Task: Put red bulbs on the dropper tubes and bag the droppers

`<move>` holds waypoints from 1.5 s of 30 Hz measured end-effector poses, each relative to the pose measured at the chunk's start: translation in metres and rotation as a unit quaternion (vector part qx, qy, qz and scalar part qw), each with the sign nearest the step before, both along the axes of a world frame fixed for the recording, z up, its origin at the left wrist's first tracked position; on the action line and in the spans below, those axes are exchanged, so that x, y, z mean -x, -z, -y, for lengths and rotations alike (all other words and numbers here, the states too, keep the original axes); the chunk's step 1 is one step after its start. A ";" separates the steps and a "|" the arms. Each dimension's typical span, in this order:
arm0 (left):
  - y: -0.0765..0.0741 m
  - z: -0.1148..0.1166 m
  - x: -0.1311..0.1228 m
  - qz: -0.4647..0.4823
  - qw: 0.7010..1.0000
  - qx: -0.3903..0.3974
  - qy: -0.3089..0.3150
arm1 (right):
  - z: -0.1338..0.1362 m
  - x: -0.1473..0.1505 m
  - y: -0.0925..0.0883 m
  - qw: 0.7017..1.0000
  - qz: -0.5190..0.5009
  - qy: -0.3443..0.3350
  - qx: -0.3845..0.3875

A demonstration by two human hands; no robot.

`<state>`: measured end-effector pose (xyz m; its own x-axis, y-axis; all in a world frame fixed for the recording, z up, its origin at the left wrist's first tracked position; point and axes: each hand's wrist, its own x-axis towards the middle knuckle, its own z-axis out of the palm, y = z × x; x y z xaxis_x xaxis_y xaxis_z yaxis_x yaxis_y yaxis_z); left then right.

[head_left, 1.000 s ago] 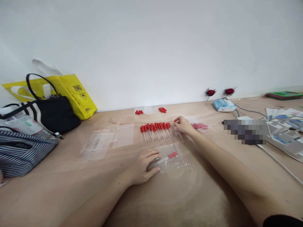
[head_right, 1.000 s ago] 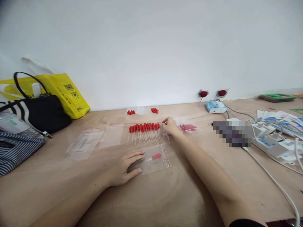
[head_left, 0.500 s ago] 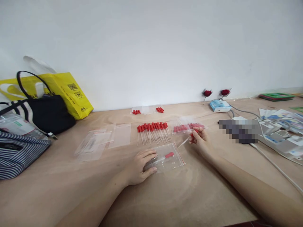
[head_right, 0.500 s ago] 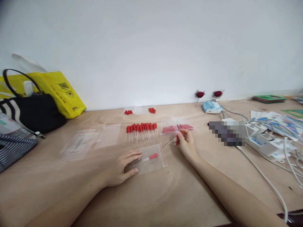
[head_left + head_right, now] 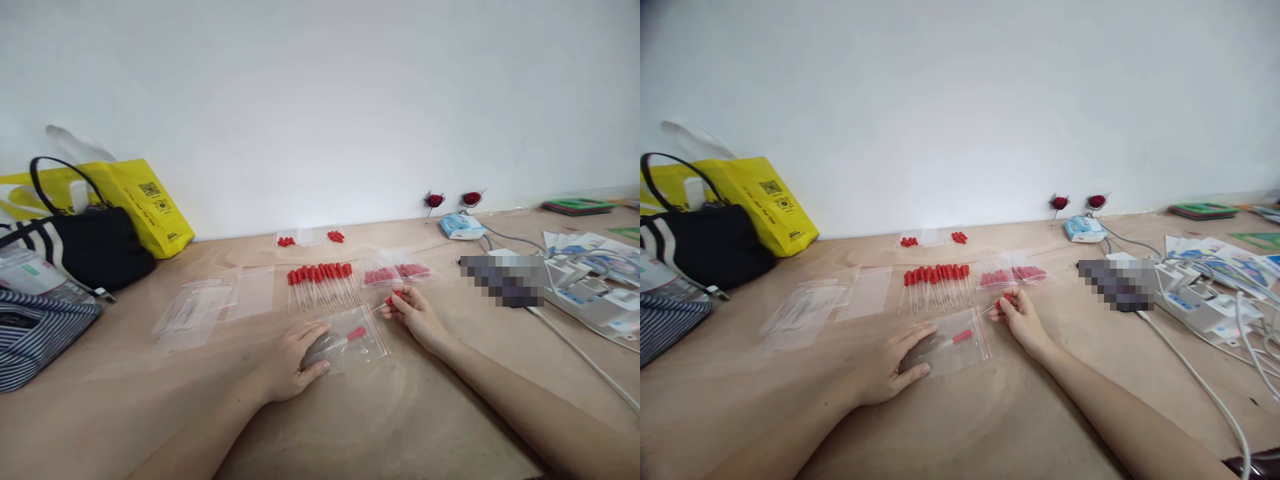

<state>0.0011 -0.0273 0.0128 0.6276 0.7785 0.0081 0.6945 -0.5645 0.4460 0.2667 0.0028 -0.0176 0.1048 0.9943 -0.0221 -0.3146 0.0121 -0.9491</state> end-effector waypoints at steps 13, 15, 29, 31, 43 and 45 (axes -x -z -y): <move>-0.004 0.000 -0.002 -0.006 1.000 -0.004 0.000 | 0.007 0.003 -0.005 0.996 -0.019 -0.050 0.064; -0.004 0.001 -0.002 -0.002 1.000 -0.005 -0.001 | 0.009 0.004 -0.004 0.995 0.023 -0.077 0.054; -0.003 0.000 -0.002 -0.005 1.000 -0.006 0.004 | 0.002 0.010 0.008 0.917 0.362 -0.122 -0.113; -0.002 -0.001 -0.002 -0.002 1.000 -0.006 0.007 | 0.002 0.011 0.007 0.913 0.378 -0.108 -0.109; -0.003 0.001 -0.002 0.008 1.000 -0.014 0.005 | 0.007 0.003 -0.003 0.870 0.419 -0.180 -0.189; -0.003 0.001 -0.002 0.010 1.000 -0.015 0.004 | 0.003 0.002 -0.004 0.879 0.410 -0.175 -0.170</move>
<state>0.0033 -0.0282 0.0161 0.6331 0.7729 0.0432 0.6813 -0.5828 0.4428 0.2647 -0.0002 -0.0132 -0.3660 0.9033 0.2239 0.4317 0.3779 -0.8190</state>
